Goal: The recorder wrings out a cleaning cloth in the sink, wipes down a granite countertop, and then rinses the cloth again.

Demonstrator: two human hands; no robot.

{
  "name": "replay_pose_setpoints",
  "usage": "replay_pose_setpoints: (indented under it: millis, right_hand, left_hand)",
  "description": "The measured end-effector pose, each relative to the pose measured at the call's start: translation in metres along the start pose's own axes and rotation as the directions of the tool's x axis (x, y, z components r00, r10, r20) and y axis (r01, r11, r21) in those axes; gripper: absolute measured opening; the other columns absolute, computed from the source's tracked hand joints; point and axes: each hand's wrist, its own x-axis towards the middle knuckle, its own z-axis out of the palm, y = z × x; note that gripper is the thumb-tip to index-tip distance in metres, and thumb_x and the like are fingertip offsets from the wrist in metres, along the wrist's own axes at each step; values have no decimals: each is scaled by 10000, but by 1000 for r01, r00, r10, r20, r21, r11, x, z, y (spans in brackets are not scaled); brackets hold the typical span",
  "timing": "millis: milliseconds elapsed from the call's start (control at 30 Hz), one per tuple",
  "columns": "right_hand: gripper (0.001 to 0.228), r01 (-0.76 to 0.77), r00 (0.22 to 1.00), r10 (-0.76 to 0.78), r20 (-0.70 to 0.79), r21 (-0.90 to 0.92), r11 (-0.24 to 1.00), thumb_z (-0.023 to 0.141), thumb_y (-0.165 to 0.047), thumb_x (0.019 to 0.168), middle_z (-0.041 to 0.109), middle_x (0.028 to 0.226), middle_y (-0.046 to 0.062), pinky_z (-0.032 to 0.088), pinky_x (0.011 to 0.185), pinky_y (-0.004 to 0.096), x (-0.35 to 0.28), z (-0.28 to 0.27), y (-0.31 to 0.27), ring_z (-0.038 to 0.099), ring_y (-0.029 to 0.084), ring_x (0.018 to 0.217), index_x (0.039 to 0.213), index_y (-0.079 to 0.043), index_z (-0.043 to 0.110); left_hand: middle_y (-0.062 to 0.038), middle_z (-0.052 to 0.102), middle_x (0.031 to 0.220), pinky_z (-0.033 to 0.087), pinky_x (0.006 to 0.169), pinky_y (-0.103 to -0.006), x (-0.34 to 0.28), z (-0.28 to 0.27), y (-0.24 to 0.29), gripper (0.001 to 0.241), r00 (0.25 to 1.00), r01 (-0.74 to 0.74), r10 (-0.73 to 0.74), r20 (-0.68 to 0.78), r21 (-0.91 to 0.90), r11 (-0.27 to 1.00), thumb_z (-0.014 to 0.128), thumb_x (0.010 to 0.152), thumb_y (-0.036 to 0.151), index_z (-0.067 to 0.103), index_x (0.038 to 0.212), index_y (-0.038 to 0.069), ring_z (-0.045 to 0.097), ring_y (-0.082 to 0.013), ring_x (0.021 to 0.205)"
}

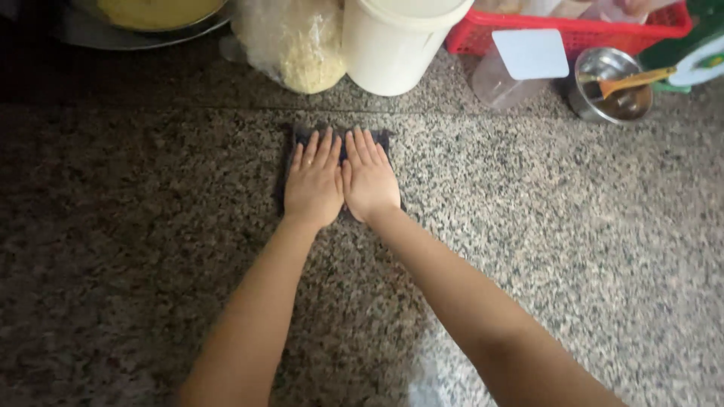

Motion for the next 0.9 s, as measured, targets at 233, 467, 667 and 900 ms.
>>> replay_pose_setpoints:
  millis: [233, 467, 667, 900]
  right_hand:
    - [616, 45, 993, -34, 112, -100, 994, 134, -351, 1151, 84, 1779, 91, 96, 1323, 389, -7, 5, 20, 45, 257, 1644, 1712, -97, 132]
    - [599, 169, 984, -170, -61, -25, 985, 331, -238, 1096, 272, 1721, 197, 232, 1263, 468, -144, -14, 47, 241, 366, 1590, 1652, -23, 278]
    - [570, 204, 973, -208, -100, -47, 978, 326, -267, 1102, 358, 1689, 181, 257, 1270, 461, -69, 1, 73, 278, 339, 1587, 1620, -33, 365]
    - [583, 219, 974, -220, -58, -22, 976, 352, -241, 1097, 303, 1715, 177, 247, 1272, 469, -138, -22, 85, 276, 349, 1588, 1645, -50, 310]
  left_hand:
    - [-85, 381, 1697, 190, 1282, -507, -11, 29, 24, 570, 984, 103, -96, -147, 42, 994, 397, 1059, 296, 485, 1581, 86, 295, -304, 1570]
    - [-148, 426, 1661, 218, 1267, -521, -103, -8, 122, 592, 998, 27, -30, -57, -55, 998, 446, 993, 255, 510, 1534, 26, 332, -351, 1551]
    - [-105, 464, 1639, 233, 1273, -486, -37, 30, 103, 559, 986, 85, -88, -144, -21, 996, 422, 1028, 306, 546, 1515, 60, 348, -293, 1551]
    - [-137, 452, 1646, 253, 1267, -509, -84, 1, 156, 555, 989, 102, -108, -97, -67, 993, 470, 992, 236, 563, 1495, 19, 368, -336, 1541]
